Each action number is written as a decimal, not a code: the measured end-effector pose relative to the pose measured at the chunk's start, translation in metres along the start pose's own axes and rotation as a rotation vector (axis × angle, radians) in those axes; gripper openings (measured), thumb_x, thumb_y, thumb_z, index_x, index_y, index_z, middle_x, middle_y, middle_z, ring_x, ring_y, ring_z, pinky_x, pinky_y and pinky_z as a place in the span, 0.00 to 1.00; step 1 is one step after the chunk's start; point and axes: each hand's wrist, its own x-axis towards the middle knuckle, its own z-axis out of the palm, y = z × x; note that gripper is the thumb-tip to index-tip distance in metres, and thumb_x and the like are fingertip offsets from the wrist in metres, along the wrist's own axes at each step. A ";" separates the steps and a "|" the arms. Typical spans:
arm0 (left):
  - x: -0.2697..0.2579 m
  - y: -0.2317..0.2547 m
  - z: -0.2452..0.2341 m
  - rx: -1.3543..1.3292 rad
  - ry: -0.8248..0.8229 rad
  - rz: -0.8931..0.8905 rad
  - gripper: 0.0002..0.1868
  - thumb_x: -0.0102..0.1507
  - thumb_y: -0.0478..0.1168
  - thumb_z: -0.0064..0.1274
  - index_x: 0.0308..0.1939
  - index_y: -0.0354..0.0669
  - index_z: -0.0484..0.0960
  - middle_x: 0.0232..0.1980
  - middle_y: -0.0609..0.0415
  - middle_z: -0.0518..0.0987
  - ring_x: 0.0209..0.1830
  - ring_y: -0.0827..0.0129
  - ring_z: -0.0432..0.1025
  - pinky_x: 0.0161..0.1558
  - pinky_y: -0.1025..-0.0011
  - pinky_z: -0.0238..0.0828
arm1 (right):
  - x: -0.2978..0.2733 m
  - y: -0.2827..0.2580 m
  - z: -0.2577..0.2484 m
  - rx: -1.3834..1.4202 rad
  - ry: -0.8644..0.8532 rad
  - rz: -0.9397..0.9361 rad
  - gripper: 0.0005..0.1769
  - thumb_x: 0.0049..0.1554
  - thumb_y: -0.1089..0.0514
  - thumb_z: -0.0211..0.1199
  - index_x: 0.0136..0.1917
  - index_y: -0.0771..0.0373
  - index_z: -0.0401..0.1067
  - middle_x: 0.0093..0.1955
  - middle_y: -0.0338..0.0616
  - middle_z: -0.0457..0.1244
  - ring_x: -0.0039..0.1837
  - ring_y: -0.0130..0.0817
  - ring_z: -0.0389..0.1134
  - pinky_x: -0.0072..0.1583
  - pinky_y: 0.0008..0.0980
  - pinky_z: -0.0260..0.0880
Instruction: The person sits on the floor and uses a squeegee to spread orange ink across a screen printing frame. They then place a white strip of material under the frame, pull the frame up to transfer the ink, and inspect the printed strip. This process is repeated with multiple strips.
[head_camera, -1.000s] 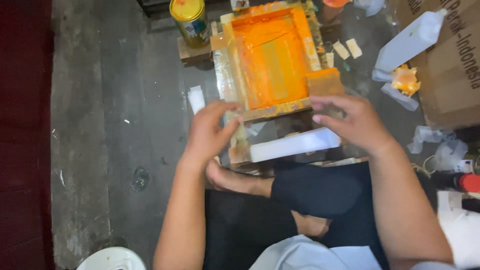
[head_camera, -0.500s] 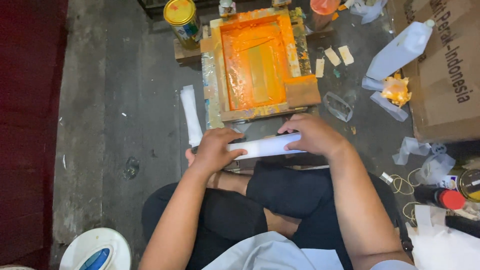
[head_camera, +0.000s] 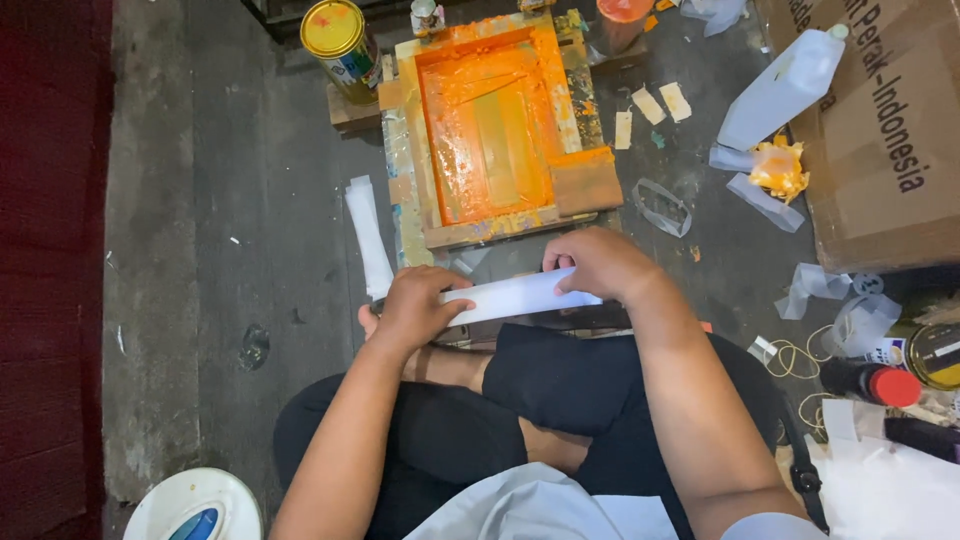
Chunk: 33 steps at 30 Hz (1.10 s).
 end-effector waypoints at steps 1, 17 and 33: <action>0.001 -0.004 0.002 -0.001 -0.002 0.000 0.13 0.56 0.43 0.69 0.44 0.53 0.89 0.41 0.57 0.86 0.48 0.59 0.79 0.65 0.58 0.62 | 0.001 0.001 0.000 0.001 -0.001 0.002 0.15 0.45 0.56 0.78 0.48 0.46 0.81 0.43 0.38 0.71 0.53 0.45 0.74 0.53 0.42 0.72; -0.001 0.022 -0.014 -0.381 0.093 -0.094 0.04 0.60 0.35 0.64 0.35 0.50 0.85 0.37 0.53 0.83 0.48 0.53 0.77 0.57 0.58 0.69 | 0.000 0.012 -0.006 0.376 0.106 -0.065 0.08 0.48 0.59 0.74 0.42 0.60 0.80 0.42 0.48 0.72 0.49 0.45 0.70 0.52 0.41 0.69; 0.022 0.019 -0.013 -1.495 0.308 -0.280 0.29 0.61 0.32 0.62 0.67 0.36 0.75 0.53 0.48 0.82 0.53 0.62 0.78 0.63 0.57 0.74 | 0.024 -0.011 0.035 1.229 0.401 -0.173 0.16 0.51 0.61 0.75 0.51 0.69 0.77 0.35 0.48 0.69 0.34 0.30 0.70 0.34 0.18 0.63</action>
